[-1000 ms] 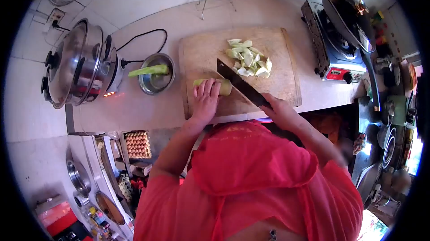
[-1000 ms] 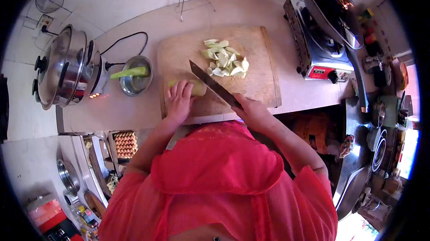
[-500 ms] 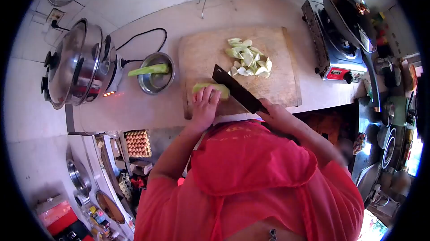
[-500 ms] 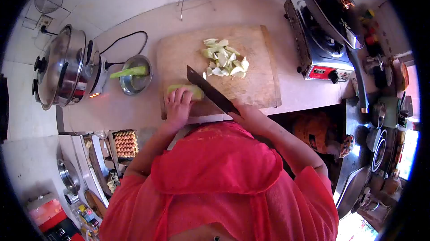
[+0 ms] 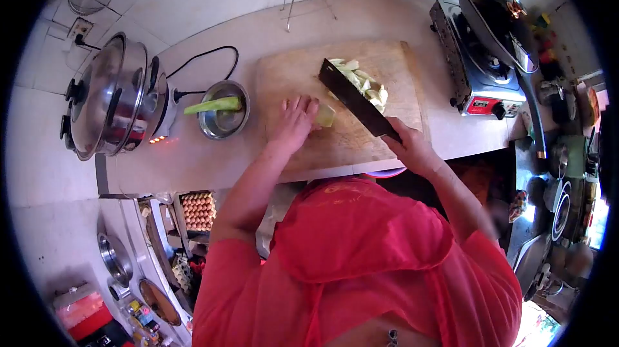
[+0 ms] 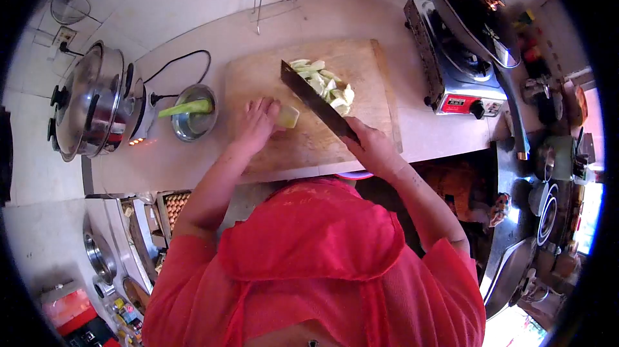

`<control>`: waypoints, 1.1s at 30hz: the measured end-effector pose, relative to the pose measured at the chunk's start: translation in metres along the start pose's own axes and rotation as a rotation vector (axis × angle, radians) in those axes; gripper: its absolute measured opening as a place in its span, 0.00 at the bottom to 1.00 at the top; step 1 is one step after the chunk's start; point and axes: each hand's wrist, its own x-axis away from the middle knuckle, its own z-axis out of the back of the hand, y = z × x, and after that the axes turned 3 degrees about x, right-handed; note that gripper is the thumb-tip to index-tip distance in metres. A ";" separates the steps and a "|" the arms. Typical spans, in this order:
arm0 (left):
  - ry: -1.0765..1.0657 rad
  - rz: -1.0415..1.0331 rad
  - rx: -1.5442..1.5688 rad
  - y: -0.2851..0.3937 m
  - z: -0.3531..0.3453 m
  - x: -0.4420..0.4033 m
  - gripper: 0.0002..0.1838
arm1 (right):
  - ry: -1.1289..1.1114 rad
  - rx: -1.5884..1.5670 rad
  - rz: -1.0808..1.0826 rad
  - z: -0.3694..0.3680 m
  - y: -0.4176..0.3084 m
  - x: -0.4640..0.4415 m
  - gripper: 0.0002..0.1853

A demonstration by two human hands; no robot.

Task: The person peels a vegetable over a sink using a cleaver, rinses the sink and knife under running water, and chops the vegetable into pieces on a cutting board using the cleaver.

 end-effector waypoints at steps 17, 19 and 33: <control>0.117 0.070 0.133 0.016 0.005 0.032 0.28 | -0.191 0.052 -0.045 -0.013 -0.023 0.010 0.16; 0.139 0.057 0.142 0.018 0.003 0.036 0.27 | -0.155 0.026 -0.023 -0.012 -0.026 0.013 0.16; -0.142 0.240 0.116 0.032 0.036 0.046 0.32 | -0.269 0.029 -0.018 -0.031 -0.003 0.012 0.16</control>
